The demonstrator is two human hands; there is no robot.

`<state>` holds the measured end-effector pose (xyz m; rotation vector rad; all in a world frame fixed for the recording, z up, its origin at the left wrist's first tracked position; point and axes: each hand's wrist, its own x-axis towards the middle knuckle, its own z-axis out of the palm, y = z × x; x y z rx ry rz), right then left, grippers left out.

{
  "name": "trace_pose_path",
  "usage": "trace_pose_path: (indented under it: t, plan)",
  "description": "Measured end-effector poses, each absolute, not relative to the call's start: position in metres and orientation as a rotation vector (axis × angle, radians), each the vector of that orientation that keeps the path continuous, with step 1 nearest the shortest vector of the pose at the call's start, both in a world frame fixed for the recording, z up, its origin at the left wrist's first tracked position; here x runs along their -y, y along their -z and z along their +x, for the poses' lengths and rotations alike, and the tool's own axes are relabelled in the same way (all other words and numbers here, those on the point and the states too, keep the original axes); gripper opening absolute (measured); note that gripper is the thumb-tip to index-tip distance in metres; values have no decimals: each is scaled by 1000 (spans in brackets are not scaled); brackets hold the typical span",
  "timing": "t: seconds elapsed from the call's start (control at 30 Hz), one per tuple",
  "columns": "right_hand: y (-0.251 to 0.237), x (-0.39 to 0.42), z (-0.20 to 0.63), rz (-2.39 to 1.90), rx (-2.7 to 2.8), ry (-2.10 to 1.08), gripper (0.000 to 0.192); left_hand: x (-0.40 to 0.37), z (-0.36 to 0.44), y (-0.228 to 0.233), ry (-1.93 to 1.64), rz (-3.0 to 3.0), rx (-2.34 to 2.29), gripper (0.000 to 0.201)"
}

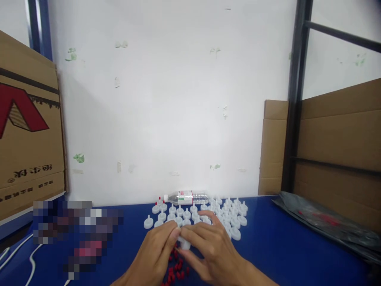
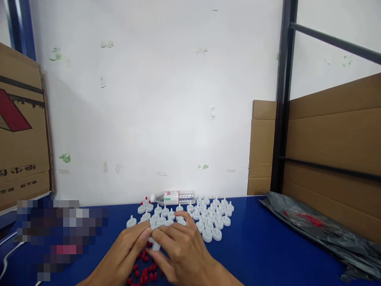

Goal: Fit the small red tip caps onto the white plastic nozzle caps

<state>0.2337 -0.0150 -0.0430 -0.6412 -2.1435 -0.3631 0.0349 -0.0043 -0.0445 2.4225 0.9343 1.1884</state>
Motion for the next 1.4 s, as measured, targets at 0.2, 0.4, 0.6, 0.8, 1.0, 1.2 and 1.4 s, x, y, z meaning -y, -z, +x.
trace_pose_path:
  t: [0.2, 0.4, 0.6, 0.8, 1.0, 1.2, 1.4]
  plan:
    - [28, -7, 264, -818, 1956, 375, 24, -7, 8, 25, -1031, 2535, -1173, 45]
    - [32, 0, 253, -781, 2038, 312, 22, -8, 1, 30, -550, 2787, -1179, 25]
    - [34, 12, 242, -776, 2164, 262, 43, -3, 4, 35, -694, 2807, -1121, 25]
    - [41, 12, 239, -715, 2220, 238, 53, -1, 13, 39, -959, 2847, -973, 15]
    - [41, 14, 235, -683, 2189, 259, 51, -4, 16, 44, -1071, 2971, -893, 24]
    - [34, 19, 237, -710, 2083, 419, 49, -38, -24, 18, -815, 2752, -2199, 33]
    - [26, 22, 241, -599, 1978, 537, 47, -65, -55, 28, -261, 2596, -2444, 37]
